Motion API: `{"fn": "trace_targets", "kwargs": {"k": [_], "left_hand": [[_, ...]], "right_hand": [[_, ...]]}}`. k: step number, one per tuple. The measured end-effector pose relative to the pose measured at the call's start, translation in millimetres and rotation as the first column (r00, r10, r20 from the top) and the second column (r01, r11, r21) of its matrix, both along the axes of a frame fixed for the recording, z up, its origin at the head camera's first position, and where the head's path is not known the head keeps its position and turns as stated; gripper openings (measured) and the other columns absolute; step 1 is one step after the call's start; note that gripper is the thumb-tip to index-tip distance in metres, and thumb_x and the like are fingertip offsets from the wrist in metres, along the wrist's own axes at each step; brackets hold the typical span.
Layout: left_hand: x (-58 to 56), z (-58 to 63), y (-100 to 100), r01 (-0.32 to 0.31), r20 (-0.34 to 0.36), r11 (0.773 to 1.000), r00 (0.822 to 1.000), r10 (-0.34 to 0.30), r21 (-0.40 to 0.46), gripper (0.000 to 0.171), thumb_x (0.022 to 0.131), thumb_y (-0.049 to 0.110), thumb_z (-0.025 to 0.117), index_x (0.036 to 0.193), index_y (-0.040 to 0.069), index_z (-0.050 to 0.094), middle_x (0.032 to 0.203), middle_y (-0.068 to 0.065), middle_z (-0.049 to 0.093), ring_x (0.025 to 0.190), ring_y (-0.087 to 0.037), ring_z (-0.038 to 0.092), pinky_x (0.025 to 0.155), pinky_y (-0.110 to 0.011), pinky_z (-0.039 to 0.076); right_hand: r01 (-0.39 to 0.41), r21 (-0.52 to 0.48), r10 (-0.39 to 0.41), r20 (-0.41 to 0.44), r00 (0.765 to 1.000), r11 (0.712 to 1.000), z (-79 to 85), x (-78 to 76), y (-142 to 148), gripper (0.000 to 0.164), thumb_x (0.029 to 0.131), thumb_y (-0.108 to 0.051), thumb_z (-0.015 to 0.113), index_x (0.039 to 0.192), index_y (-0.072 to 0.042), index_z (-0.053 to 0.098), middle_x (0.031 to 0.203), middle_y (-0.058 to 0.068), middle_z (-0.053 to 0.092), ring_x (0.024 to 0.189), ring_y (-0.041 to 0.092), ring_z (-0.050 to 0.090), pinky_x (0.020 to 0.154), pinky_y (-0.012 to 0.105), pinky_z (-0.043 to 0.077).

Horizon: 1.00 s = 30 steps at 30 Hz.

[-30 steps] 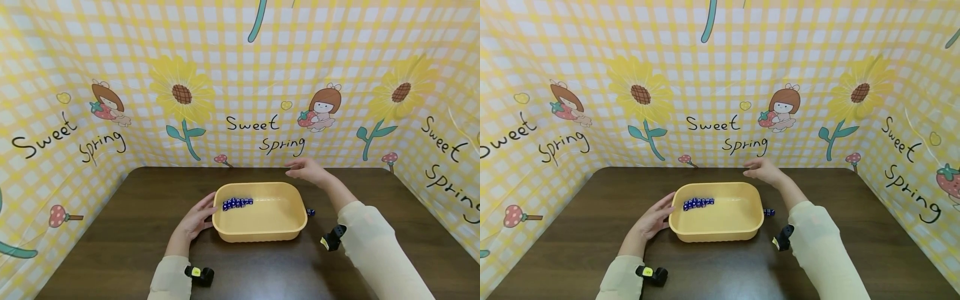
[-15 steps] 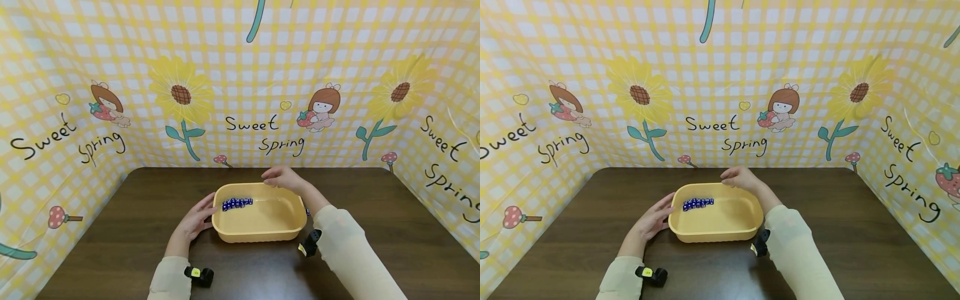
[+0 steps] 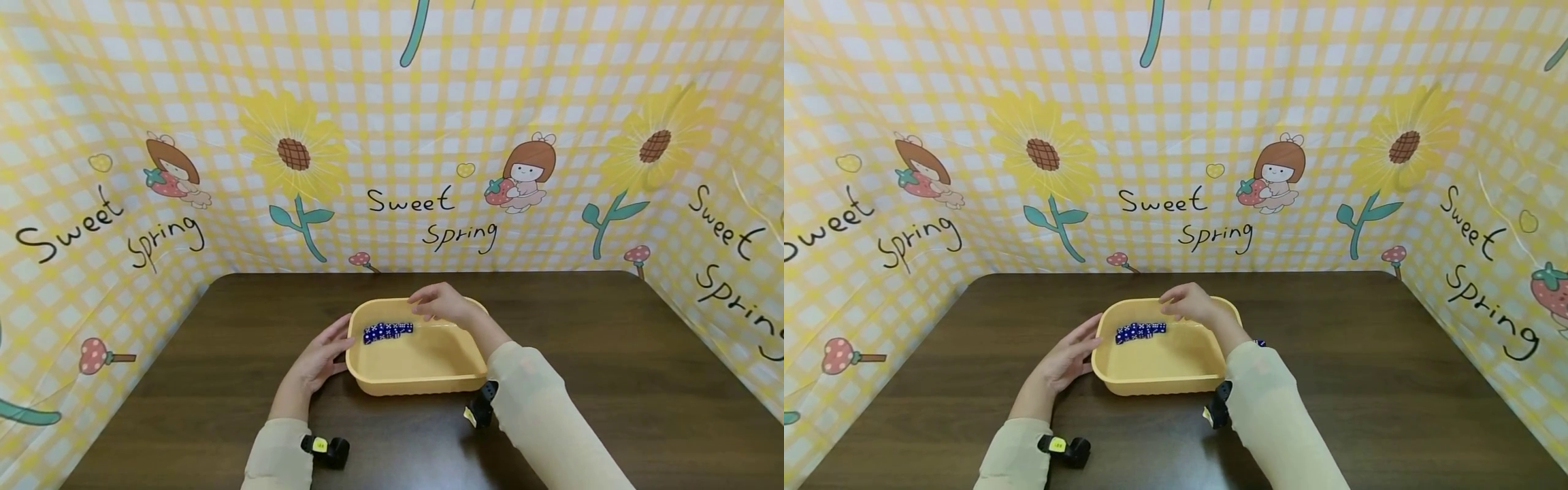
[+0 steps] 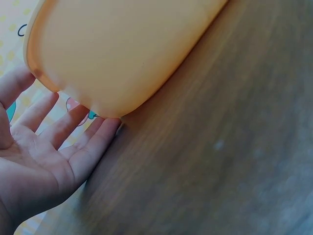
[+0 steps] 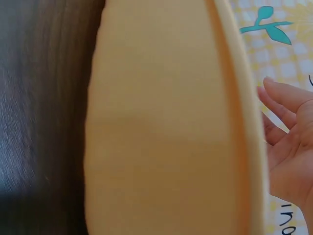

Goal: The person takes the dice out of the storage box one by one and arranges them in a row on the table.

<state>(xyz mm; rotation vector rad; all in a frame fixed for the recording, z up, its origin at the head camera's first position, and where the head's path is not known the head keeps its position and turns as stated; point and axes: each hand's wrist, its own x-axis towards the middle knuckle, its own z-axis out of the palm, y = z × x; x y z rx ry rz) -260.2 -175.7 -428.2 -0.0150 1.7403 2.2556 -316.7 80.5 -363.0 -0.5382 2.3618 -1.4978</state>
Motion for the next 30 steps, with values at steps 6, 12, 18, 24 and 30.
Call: {"fn": "trace_targets", "kwargs": {"k": [6, 12, 18, 24, 30], "left_hand": [[-0.5, -0.7, -0.3, 0.003, 0.002, 1.000, 1.000, -0.003, 0.007, 0.054, 0.085, 0.006, 0.051, 0.134, 0.020, 0.032, 0.135, -0.010, 0.030, 0.117, -0.027, 0.033, 0.080, -0.047, 0.037], [-2.2, -1.8, -1.0, 0.009, -0.005, 1.000, 1.000, -0.009, 0.000, 0.054, 0.085, 0.006, 0.052, 0.133, 0.020, 0.033, 0.135, -0.010, 0.031, 0.116, -0.028, 0.034, 0.078, -0.046, 0.039], [-2.6, -1.7, -1.6, 0.004, -0.003, 1.000, 1.000, -0.004, 0.003, 0.053, 0.085, 0.006, 0.051, 0.133, 0.020, 0.033, 0.135, -0.010, 0.031, 0.116, -0.027, 0.034, 0.078, -0.046, 0.039], [-2.0, -0.7, -1.6, 0.004, -0.011, 1.000, 1.000, -0.004, -0.003, 0.053, 0.085, 0.007, 0.051, 0.133, 0.020, 0.033, 0.135, -0.010, 0.031, 0.116, -0.027, 0.034, 0.078, -0.046, 0.039], [-0.8, -0.9, -0.3, 0.002, -0.002, 1.000, 1.000, -0.002, 0.006, 0.053, 0.085, 0.006, 0.051, 0.133, 0.020, 0.033, 0.134, -0.010, 0.031, 0.117, -0.027, 0.034, 0.078, -0.047, 0.038]], "right_hand": [[-0.022, 0.009, 0.022, -0.004, 1.000, 1.000, -5.5, 4.2, -12.0, 0.026, 0.080, -0.003, 0.058, 0.104, 0.007, 0.058, 0.074, 0.013, 0.059, 0.066, 0.035, 0.053, 0.055, 0.033, 0.040], [-0.018, 0.039, 0.019, -0.017, 1.000, 0.999, -14.5, 2.5, -19.1, 0.025, 0.080, -0.004, 0.058, 0.103, 0.005, 0.059, 0.074, 0.016, 0.059, 0.069, 0.037, 0.053, 0.055, 0.031, 0.040], [-0.001, 0.017, 0.001, 0.003, 1.000, 1.000, -18.2, 5.0, -26.5, 0.025, 0.079, -0.003, 0.059, 0.103, 0.006, 0.059, 0.084, 0.010, 0.060, 0.072, 0.042, 0.052, 0.066, 0.042, 0.044], [0.018, 0.012, -0.018, 0.023, 1.000, 1.000, -26.2, 5.2, -32.8, 0.025, 0.078, -0.003, 0.060, 0.101, 0.007, 0.059, 0.080, 0.008, 0.061, 0.067, 0.036, 0.054, 0.063, 0.039, 0.045], [0.039, 0.017, -0.039, 0.025, 0.999, 0.999, -35.3, 6.5, -34.8, 0.026, 0.076, 0.000, 0.061, 0.101, 0.006, 0.060, 0.075, 0.007, 0.062, 0.050, 0.020, 0.051, 0.053, 0.032, 0.045]]}}
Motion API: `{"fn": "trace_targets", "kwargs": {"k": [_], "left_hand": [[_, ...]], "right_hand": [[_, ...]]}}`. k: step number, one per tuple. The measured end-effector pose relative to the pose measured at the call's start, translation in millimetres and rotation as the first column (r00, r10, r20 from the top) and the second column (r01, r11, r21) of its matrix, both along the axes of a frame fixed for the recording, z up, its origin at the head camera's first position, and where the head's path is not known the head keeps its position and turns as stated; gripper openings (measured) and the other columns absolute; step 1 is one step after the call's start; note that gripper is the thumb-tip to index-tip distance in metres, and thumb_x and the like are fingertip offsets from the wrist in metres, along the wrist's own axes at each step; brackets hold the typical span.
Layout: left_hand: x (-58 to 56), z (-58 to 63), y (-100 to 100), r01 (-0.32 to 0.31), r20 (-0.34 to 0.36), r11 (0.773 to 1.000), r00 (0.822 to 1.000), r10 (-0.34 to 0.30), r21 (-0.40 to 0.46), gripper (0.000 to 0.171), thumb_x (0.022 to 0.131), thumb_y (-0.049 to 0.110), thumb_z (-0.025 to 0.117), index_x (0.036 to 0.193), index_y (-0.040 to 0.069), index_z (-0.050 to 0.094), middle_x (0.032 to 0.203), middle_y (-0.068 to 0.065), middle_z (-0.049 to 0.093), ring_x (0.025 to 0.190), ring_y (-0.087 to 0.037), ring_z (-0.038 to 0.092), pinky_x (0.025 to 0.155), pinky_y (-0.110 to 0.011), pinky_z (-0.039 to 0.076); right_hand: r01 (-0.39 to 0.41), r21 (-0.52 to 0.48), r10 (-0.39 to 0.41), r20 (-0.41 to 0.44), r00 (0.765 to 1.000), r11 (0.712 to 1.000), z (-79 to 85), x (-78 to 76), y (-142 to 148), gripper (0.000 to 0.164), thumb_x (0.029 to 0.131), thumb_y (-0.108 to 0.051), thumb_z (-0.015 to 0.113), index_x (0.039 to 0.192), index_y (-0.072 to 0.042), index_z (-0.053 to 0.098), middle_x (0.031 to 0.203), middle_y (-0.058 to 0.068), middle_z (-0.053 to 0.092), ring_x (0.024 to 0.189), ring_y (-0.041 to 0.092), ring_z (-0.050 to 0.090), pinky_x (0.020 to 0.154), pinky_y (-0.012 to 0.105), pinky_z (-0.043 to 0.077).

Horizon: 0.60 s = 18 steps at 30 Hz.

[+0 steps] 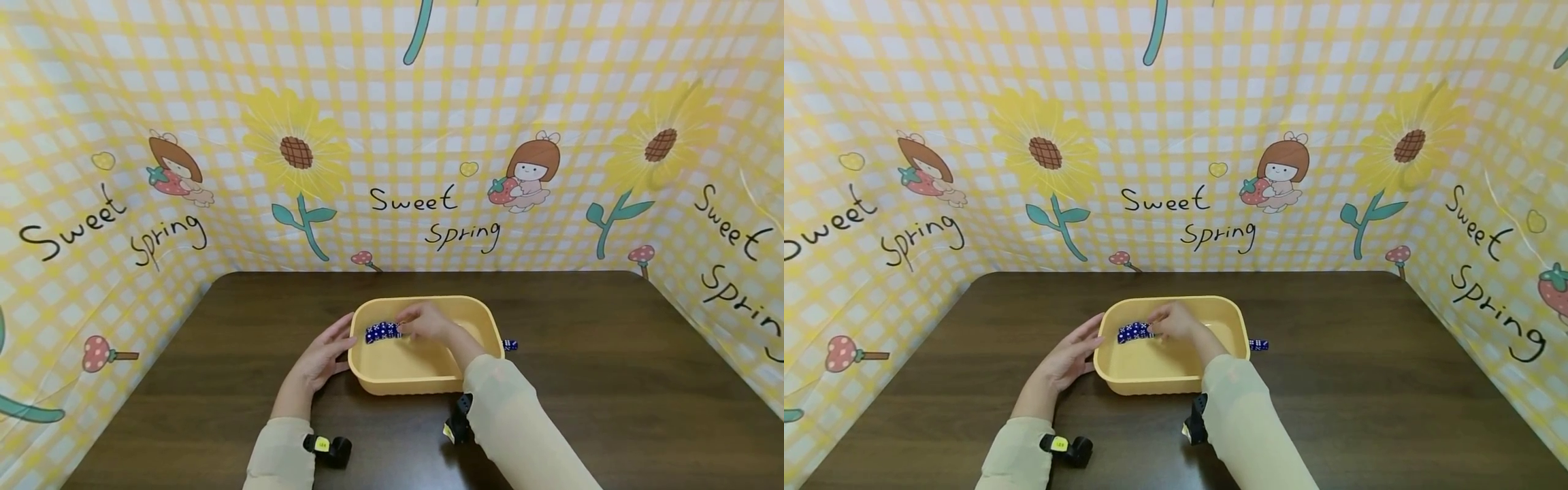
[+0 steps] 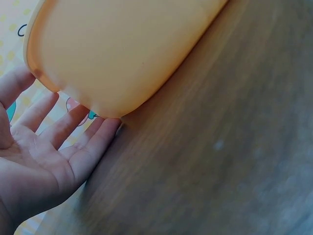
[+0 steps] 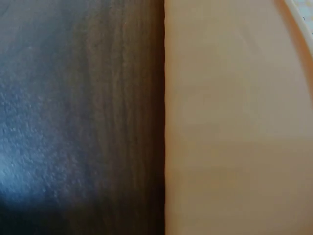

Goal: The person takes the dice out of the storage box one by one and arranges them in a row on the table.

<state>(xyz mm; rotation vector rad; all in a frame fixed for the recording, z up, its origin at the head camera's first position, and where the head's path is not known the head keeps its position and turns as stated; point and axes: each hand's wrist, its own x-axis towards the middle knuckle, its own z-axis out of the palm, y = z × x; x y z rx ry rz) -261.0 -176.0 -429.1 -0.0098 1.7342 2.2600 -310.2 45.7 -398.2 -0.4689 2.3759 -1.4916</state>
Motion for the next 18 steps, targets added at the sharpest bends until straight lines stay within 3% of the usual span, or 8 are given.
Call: {"fn": "trace_targets", "kwargs": {"k": [7, 18], "left_hand": [[0.5, -0.7, 1.0, 0.004, 0.005, 1.000, 1.000, -0.004, 0.010, 0.053, 0.085, 0.005, 0.050, 0.133, 0.019, 0.033, 0.134, -0.010, 0.031, 0.117, -0.027, 0.033, 0.079, -0.048, 0.037], [-0.3, -0.5, 0.0, 0.030, -0.022, 1.000, 0.999, -0.030, -0.003, 0.054, 0.086, 0.005, 0.049, 0.134, 0.018, 0.030, 0.135, -0.010, 0.030, 0.118, -0.027, 0.032, 0.078, -0.045, 0.039]], "right_hand": [[0.034, -0.026, -0.032, 0.061, 0.998, 0.999, -5.8, 3.1, -1.1, 0.026, 0.076, 0.003, 0.059, 0.102, 0.006, 0.059, 0.068, 0.007, 0.056, 0.048, 0.015, 0.046, 0.049, 0.027, 0.041], [0.042, 0.052, -0.045, 0.053, 0.998, 0.998, -8.1, 2.0, -4.0, 0.024, 0.076, 0.001, 0.061, 0.101, 0.001, 0.062, 0.070, 0.010, 0.059, 0.047, 0.014, 0.046, 0.050, 0.027, 0.044]]}}
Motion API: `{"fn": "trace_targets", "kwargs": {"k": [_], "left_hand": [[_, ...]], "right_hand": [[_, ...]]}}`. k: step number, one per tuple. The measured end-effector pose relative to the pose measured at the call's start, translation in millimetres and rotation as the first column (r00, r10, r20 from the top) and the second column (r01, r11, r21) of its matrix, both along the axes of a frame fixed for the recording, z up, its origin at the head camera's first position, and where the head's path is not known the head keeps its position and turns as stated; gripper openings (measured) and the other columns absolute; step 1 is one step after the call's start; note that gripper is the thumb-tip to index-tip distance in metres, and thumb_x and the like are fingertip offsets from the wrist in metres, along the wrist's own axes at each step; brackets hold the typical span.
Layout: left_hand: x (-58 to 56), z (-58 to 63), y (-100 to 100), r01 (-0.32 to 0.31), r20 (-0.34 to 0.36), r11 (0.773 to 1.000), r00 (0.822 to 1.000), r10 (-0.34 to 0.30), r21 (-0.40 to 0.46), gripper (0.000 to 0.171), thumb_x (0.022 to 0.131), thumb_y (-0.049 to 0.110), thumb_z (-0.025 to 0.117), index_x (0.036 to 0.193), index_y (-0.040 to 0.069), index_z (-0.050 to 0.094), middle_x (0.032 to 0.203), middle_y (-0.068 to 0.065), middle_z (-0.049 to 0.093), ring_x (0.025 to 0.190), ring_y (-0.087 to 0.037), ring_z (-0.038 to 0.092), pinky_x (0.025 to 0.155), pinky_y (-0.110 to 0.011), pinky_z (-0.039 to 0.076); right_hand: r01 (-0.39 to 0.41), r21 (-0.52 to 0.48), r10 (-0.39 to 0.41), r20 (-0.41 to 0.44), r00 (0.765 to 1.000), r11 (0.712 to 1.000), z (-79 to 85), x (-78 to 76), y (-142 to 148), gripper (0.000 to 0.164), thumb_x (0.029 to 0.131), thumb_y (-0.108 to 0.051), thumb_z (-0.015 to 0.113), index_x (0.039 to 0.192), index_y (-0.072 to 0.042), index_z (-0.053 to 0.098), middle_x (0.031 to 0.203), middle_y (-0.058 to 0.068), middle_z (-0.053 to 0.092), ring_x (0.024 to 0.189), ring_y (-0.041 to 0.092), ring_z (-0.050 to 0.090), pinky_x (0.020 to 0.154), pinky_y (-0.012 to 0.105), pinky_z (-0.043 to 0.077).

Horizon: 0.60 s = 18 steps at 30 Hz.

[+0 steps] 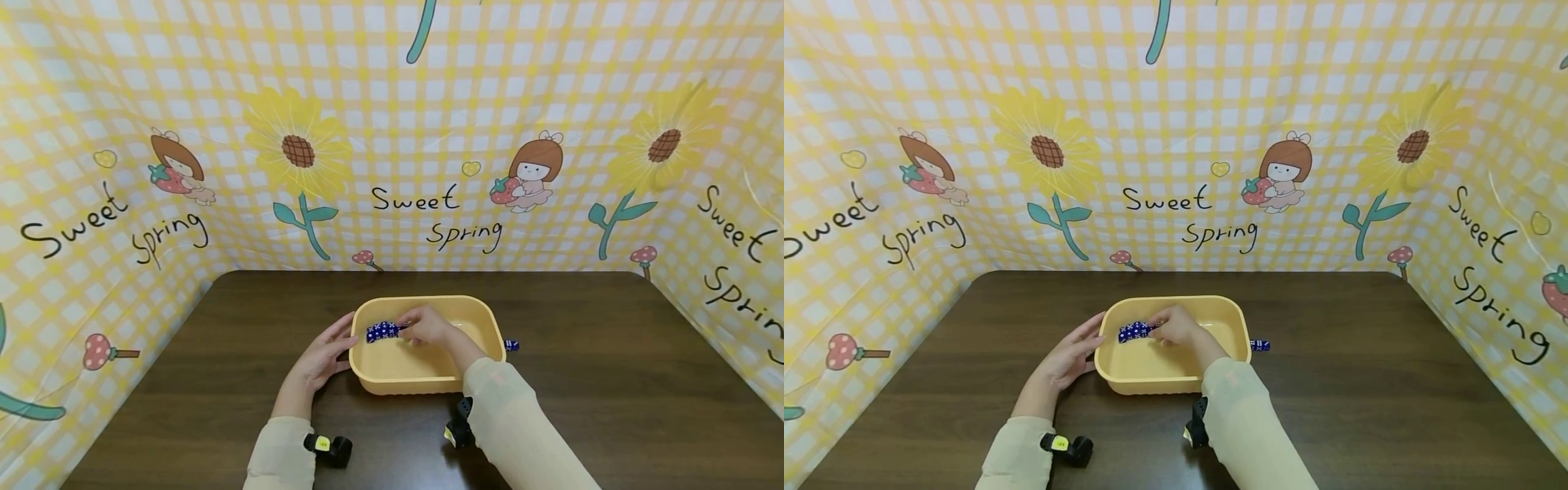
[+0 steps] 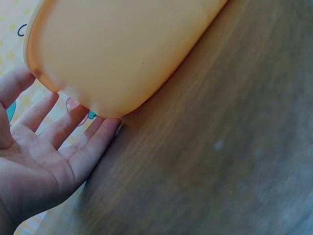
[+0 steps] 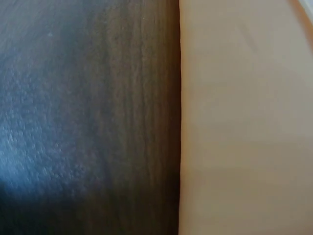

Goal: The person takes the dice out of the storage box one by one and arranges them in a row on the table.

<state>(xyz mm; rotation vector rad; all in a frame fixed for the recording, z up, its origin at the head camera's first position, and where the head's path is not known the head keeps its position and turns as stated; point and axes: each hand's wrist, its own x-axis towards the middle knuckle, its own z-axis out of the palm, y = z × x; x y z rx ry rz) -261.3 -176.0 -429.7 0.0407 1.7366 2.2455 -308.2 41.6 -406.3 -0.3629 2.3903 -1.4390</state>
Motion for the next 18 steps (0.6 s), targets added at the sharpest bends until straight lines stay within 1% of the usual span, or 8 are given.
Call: {"fn": "trace_targets", "kwargs": {"k": [7, 14, 18], "left_hand": [[1.2, 1.1, -0.1, 0.000, 0.003, 1.000, 1.000, 0.000, 0.001, 0.053, 0.086, 0.005, 0.049, 0.134, 0.018, 0.031, 0.135, -0.010, 0.030, 0.118, -0.027, 0.031, 0.079, -0.046, 0.038], [1.5, 1.8, 0.0, 0.000, -0.001, 1.000, 1.000, 0.000, 0.001, 0.053, 0.086, 0.005, 0.049, 0.134, 0.018, 0.031, 0.136, -0.010, 0.030, 0.118, -0.026, 0.032, 0.079, -0.046, 0.038], [1.4, 1.8, -0.4, -0.001, -0.005, 1.000, 1.000, 0.001, -0.005, 0.054, 0.085, 0.006, 0.050, 0.134, 0.018, 0.031, 0.135, -0.010, 0.030, 0.118, -0.026, 0.032, 0.079, -0.047, 0.038]], "right_hand": [[-0.003, 0.057, 0.005, -0.031, 1.000, 0.998, -0.8, 1.9, -1.1, 0.024, 0.076, 0.000, 0.061, 0.101, 0.000, 0.062, 0.069, 0.007, 0.060, 0.048, 0.015, 0.048, 0.048, 0.027, 0.043], [-0.008, 0.049, 0.010, -0.026, 1.000, 0.999, -0.3, 2.1, -2.0, 0.025, 0.076, 0.000, 0.061, 0.101, 0.000, 0.061, 0.067, 0.008, 0.057, 0.047, 0.014, 0.047, 0.047, 0.025, 0.041], [-0.015, 0.048, 0.017, -0.038, 0.999, 0.999, -0.5, 1.6, -2.1, 0.024, 0.076, 0.000, 0.062, 0.100, 0.001, 0.062, 0.065, 0.008, 0.055, 0.046, 0.014, 0.046, 0.046, 0.024, 0.040]]}}
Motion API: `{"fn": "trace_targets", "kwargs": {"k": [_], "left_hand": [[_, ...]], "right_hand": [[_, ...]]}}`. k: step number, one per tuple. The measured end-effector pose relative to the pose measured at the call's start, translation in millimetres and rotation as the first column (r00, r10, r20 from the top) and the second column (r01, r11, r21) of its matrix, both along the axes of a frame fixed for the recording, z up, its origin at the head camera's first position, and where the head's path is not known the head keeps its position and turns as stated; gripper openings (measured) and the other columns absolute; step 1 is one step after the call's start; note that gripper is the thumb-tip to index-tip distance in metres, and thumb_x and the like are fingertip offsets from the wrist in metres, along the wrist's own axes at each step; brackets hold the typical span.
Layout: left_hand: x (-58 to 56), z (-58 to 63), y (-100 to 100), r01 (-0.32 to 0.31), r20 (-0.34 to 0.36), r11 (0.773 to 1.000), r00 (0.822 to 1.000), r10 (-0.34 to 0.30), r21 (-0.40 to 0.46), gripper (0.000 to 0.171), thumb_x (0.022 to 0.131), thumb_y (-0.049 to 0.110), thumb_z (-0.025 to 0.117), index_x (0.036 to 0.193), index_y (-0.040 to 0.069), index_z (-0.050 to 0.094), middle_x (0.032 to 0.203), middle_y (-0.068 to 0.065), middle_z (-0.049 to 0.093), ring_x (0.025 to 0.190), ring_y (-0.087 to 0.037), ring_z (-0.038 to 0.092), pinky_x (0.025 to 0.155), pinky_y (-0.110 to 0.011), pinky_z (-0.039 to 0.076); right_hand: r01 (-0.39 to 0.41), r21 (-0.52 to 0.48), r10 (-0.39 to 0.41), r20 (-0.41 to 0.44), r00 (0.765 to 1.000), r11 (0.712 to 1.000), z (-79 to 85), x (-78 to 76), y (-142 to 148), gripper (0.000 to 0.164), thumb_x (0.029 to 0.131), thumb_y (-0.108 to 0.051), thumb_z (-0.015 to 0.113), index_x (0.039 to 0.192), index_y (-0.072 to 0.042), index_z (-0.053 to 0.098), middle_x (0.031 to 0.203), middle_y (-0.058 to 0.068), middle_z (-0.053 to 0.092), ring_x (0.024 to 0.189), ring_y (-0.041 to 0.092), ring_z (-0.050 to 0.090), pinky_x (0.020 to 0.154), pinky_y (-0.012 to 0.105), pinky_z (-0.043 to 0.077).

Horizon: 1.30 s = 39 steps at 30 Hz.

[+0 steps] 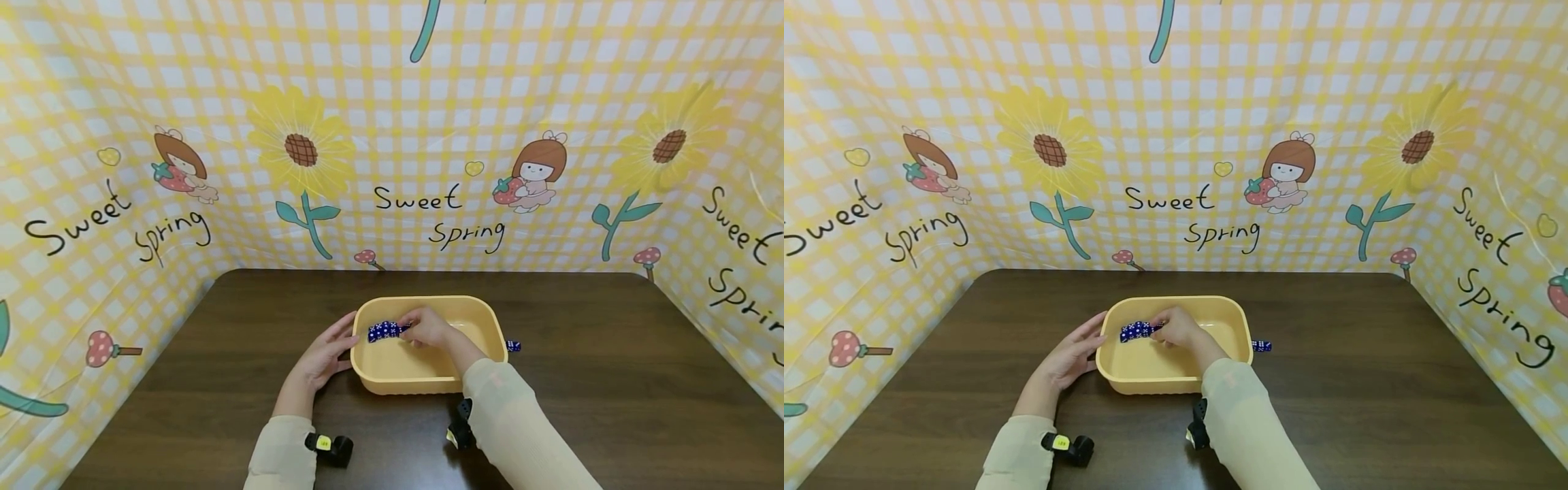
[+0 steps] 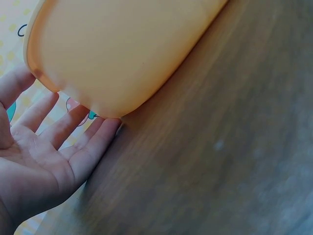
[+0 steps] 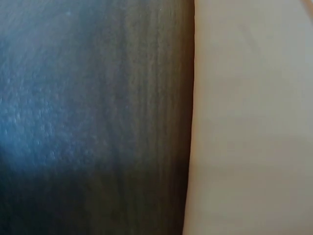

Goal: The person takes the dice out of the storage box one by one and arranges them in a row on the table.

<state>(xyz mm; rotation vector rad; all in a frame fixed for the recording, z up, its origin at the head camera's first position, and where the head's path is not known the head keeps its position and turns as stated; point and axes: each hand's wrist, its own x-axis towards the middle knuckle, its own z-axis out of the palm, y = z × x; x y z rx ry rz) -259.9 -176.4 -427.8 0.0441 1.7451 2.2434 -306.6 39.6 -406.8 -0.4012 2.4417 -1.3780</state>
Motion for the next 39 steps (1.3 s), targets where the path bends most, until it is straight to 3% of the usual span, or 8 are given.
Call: {"fn": "trace_targets", "kwargs": {"k": [17, 30, 39], "left_hand": [[-0.4, 0.0, 0.6, -0.006, 0.006, 1.000, 1.000, 0.006, -0.002, 0.054, 0.085, 0.006, 0.051, 0.134, 0.019, 0.032, 0.135, -0.009, 0.030, 0.117, -0.026, 0.033, 0.079, -0.047, 0.038], [-0.6, -0.5, 0.5, -0.009, 0.005, 1.000, 1.000, 0.009, -0.004, 0.054, 0.085, 0.007, 0.051, 0.133, 0.019, 0.032, 0.135, -0.009, 0.030, 0.117, -0.026, 0.033, 0.078, -0.046, 0.039], [-0.5, -0.8, 0.4, -0.014, 0.007, 1.000, 1.000, 0.014, -0.002, 0.054, 0.085, 0.007, 0.052, 0.133, 0.020, 0.033, 0.135, -0.009, 0.031, 0.117, -0.026, 0.033, 0.079, -0.046, 0.038]], "right_hand": [[-0.031, 0.013, 0.032, -0.059, 0.998, 0.999, -1.3, 1.5, 0.0, 0.013, 0.072, 0.005, 0.063, 0.085, 0.004, 0.061, 0.060, 0.005, 0.055, 0.046, 0.014, 0.046, 0.046, 0.024, 0.040], [-0.090, 0.090, 0.105, -0.173, 0.979, 0.992, -2.9, 4.0, -0.2, 0.011, 0.068, 0.004, 0.067, 0.078, 0.004, 0.062, 0.059, 0.001, 0.054, 0.050, 0.008, 0.046, 0.048, 0.021, 0.040], [-0.104, 0.047, 0.109, -0.137, 0.984, 0.994, -3.6, 2.0, 1.3, 0.012, 0.069, 0.005, 0.066, 0.080, 0.005, 0.062, 0.060, 0.002, 0.055, 0.050, 0.009, 0.046, 0.048, 0.022, 0.040]]}}
